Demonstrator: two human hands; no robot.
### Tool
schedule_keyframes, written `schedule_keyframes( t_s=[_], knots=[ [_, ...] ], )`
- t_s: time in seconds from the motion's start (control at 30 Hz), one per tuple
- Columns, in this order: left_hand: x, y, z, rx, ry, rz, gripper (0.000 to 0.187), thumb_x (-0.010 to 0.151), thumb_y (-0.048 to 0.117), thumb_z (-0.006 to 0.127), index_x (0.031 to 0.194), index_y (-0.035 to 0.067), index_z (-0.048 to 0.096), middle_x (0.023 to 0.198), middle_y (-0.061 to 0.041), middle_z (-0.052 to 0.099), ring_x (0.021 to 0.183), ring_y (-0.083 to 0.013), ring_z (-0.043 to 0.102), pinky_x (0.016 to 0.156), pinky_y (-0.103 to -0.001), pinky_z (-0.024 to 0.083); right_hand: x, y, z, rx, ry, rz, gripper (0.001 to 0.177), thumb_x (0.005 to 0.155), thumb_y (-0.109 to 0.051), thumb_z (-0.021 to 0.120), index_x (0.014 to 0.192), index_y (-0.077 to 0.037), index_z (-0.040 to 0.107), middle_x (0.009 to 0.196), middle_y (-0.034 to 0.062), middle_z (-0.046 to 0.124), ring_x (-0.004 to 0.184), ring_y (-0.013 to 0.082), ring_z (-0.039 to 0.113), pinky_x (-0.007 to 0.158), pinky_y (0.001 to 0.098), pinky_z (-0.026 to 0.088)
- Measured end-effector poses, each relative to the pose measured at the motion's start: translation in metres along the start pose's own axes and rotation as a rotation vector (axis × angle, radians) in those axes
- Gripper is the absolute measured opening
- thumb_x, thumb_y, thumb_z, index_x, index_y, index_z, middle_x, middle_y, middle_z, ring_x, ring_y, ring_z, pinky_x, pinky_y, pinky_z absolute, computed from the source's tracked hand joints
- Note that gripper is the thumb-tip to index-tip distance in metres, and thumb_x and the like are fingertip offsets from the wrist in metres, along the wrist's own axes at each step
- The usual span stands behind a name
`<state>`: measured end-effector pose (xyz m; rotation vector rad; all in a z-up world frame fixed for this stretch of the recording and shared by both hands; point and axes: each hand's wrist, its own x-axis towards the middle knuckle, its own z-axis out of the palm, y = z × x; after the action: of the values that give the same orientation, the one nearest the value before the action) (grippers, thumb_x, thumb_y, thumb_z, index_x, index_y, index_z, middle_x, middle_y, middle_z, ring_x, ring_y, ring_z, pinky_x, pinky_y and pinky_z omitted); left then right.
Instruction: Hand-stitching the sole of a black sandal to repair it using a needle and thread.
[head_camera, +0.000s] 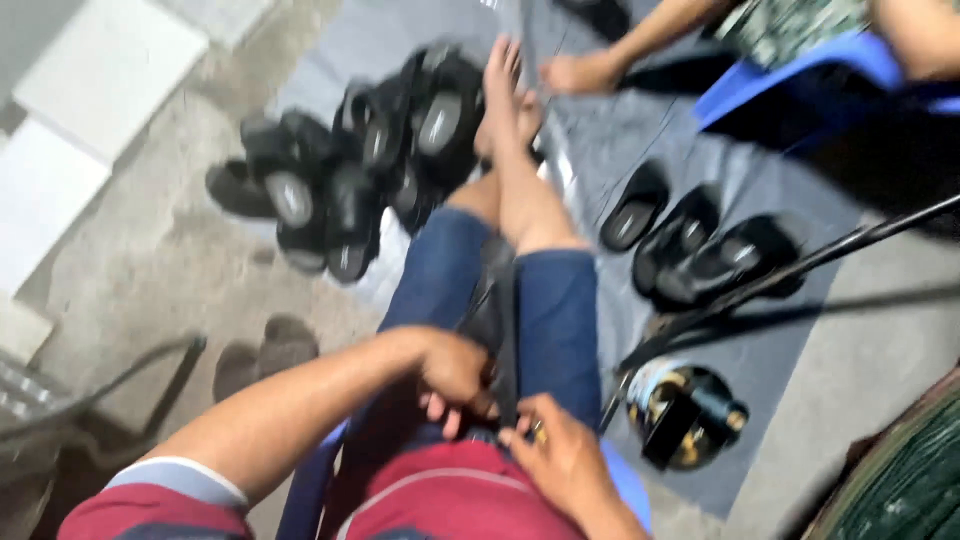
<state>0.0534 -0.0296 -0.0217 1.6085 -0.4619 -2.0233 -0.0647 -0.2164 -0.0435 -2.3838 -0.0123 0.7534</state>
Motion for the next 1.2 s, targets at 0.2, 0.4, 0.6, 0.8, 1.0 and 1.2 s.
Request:
schedule_keyframes(
  t_s=[0.2,0.4,0.6,0.8,1.0,1.2],
  knots=[
    [0.024,-0.021,-0.003,-0.21,-0.079,-0.015,0.025,0.09,0.028,0.048,0.103,0.007,0.054,0.085,-0.013,0.067,0.039,-0.0048,0.043,0.033,-0.018,0.036,0.01,0.011,0.008,0.025,-0.016,0.049,0.033,0.067,-0.041,0.073,0.092,-0.028,0.056,0.077,-0.0133,0.065,0.068,0.0086,0.062,0.067,0.0243,0.046],
    [0.009,-0.012,0.004,-0.203,0.18,0.075,0.015,0.089,0.026,0.057,0.088,0.011,0.056,0.074,-0.005,0.067,0.037,-0.0031,0.046,0.032,-0.016,0.037,0.023,0.017,0.008,0.059,-0.075,0.251,0.034,0.067,-0.048,0.072,0.092,-0.033,0.055,0.075,-0.0202,0.061,0.066,-0.0022,0.054,0.065,0.014,0.045],
    [-0.01,0.016,0.014,0.077,0.422,-0.078,0.02,0.086,0.034,0.059,0.091,0.014,0.057,0.064,0.005,0.065,0.05,-0.0075,0.057,0.044,-0.021,0.047,0.022,-0.002,-0.011,0.118,-0.138,0.325,0.031,0.07,-0.045,0.07,0.092,-0.029,0.054,0.075,-0.0177,0.058,0.071,0.0011,0.052,0.072,0.016,0.042],
    [-0.024,0.023,0.013,0.206,0.301,-0.064,0.031,0.094,0.035,0.049,0.085,0.007,0.059,0.065,-0.001,0.065,0.05,-0.0101,0.057,0.048,-0.021,0.046,0.011,-0.015,-0.018,0.119,-0.135,0.326,0.03,0.07,-0.041,0.07,0.093,-0.028,0.057,0.075,-0.0174,0.059,0.072,0.0006,0.055,0.072,0.0165,0.043],
    [0.019,-0.009,-0.02,-0.104,-0.023,0.006,0.019,0.09,0.027,0.055,0.092,0.009,0.049,0.081,-0.012,0.067,0.037,-0.0062,0.046,0.031,-0.018,0.038,0.01,-0.01,-0.012,0.164,-0.087,0.197,0.028,0.071,-0.036,0.073,0.09,-0.024,0.057,0.073,-0.013,0.064,0.064,0.0028,0.056,0.066,0.018,0.044],
    [0.004,-0.006,-0.014,-0.158,0.058,0.109,0.019,0.092,0.028,0.052,0.089,0.009,0.052,0.079,-0.008,0.068,0.04,-0.0055,0.048,0.033,-0.017,0.038,0.006,-0.029,-0.027,0.102,-0.152,0.298,0.029,0.073,-0.04,0.067,0.096,-0.025,0.056,0.078,-0.0139,0.062,0.072,0.0055,0.058,0.07,0.0219,0.042]
  ],
)
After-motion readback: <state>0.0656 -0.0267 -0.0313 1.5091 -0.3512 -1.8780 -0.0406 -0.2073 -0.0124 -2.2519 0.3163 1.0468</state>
